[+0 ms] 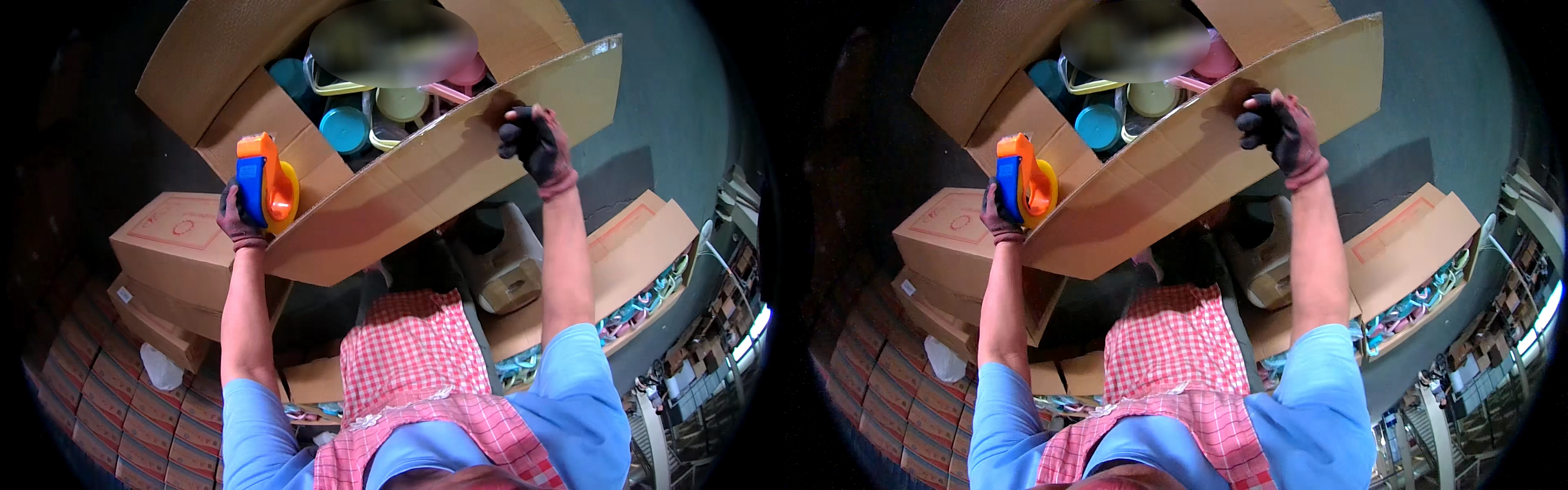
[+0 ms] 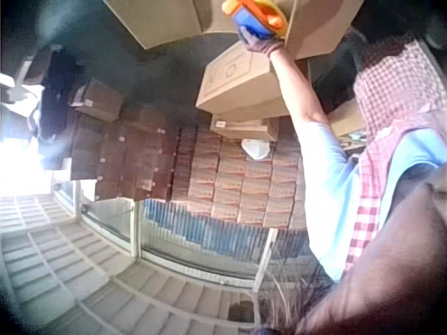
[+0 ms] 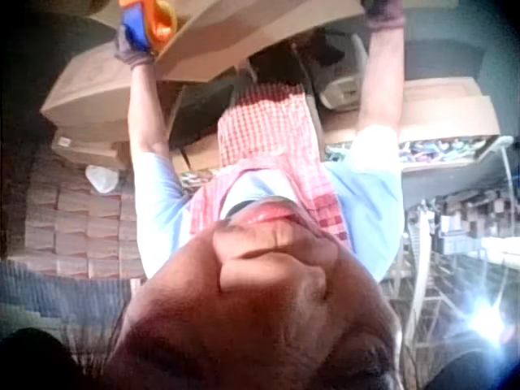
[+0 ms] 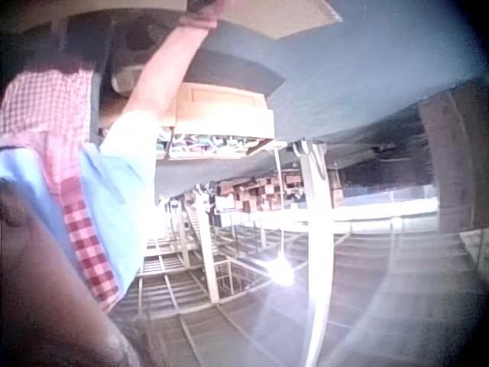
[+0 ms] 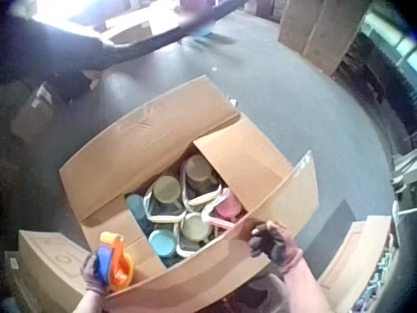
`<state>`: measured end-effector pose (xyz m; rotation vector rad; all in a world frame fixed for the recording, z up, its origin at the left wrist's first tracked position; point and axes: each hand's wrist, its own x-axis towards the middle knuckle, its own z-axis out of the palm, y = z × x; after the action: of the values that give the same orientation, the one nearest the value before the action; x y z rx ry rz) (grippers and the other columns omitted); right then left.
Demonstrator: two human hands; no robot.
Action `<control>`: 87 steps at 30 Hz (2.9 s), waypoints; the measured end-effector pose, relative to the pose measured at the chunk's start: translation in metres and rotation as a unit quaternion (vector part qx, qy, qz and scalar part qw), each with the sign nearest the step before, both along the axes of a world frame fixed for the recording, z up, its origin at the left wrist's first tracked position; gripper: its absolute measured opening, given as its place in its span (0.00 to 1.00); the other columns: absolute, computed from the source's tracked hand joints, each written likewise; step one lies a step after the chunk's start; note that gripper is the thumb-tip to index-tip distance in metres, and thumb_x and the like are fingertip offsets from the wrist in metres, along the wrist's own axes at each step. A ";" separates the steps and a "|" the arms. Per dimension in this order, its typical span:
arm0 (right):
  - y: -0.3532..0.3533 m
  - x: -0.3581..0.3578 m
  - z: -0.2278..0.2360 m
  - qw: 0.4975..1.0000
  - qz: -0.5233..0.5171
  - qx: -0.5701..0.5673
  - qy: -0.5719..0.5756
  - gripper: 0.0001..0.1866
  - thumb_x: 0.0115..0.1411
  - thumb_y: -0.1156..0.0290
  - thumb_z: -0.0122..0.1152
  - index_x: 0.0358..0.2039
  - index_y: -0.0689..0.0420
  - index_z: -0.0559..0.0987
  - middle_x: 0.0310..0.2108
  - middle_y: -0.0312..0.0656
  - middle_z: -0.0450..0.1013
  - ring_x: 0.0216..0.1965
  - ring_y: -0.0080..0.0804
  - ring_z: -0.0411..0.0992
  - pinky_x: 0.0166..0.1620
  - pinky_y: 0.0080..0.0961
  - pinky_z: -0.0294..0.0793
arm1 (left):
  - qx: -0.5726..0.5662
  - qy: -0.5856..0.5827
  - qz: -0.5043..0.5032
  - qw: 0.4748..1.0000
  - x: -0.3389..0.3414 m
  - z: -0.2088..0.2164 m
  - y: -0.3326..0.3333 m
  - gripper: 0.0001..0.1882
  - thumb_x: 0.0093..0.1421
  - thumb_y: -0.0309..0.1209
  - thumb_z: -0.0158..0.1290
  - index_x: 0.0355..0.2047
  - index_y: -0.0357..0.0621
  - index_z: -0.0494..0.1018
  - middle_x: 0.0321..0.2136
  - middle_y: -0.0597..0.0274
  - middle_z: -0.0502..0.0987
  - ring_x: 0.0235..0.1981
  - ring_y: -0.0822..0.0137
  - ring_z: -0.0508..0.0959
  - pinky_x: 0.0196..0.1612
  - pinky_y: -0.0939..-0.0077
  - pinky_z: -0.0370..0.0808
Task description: The person uses a handheld tape dispenser to seal cardboard boxes filled with colorful plastic cups. They repeatedly pull tape, apply it to box seams, and press it down to secure the flaps. The person also moves boxes and adjusts their position while working.
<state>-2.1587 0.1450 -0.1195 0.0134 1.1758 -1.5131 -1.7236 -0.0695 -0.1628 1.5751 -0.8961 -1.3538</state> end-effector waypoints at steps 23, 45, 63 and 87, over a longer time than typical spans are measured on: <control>-0.173 0.075 0.012 0.031 0.938 0.255 0.233 0.19 0.51 0.62 0.46 0.43 0.52 0.75 0.41 0.41 0.72 0.41 0.35 0.70 0.44 0.29 0.67 | 0.090 -0.051 -0.045 0.994 -0.029 0.054 0.018 0.22 0.46 0.31 0.59 0.43 0.40 0.70 0.32 0.58 0.75 0.33 0.72 0.74 0.38 0.79 0.71; -0.191 0.092 0.057 0.685 0.623 0.217 0.309 0.12 0.52 0.64 0.55 0.29 0.61 0.76 0.21 0.37 0.72 0.21 0.30 0.69 0.26 0.21 0.69 | 0.071 0.006 0.017 0.997 0.003 0.092 -0.003 0.20 0.48 0.25 0.55 0.43 0.35 0.69 0.38 0.60 0.73 0.39 0.71 0.71 0.46 0.79 0.67; -0.105 0.068 -0.029 0.916 0.253 0.269 -0.157 0.12 0.55 0.60 0.50 0.29 0.55 0.70 0.24 0.42 0.69 0.23 0.35 0.72 0.17 0.16 0.60 | 0.050 0.056 -0.090 0.993 -0.015 0.218 -0.001 0.35 0.45 0.50 0.54 0.49 0.42 0.65 0.45 0.56 0.69 0.46 0.59 0.70 0.50 0.62 0.67; -0.378 -0.262 -0.061 0.805 -0.004 0.280 0.523 0.30 0.49 0.42 0.52 0.35 0.60 0.73 0.36 0.40 0.71 0.36 0.29 0.67 0.40 0.27 0.65 | -0.143 -0.272 -0.443 0.842 -0.078 0.106 0.049 0.29 0.39 0.46 0.59 0.40 0.43 0.72 0.19 0.53 0.73 0.19 0.55 0.72 0.25 0.69 0.69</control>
<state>-2.4203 -0.2329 -0.1801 -0.4765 2.4798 -1.0784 -1.8016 -0.0208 -0.0566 1.3463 -2.2743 -1.2386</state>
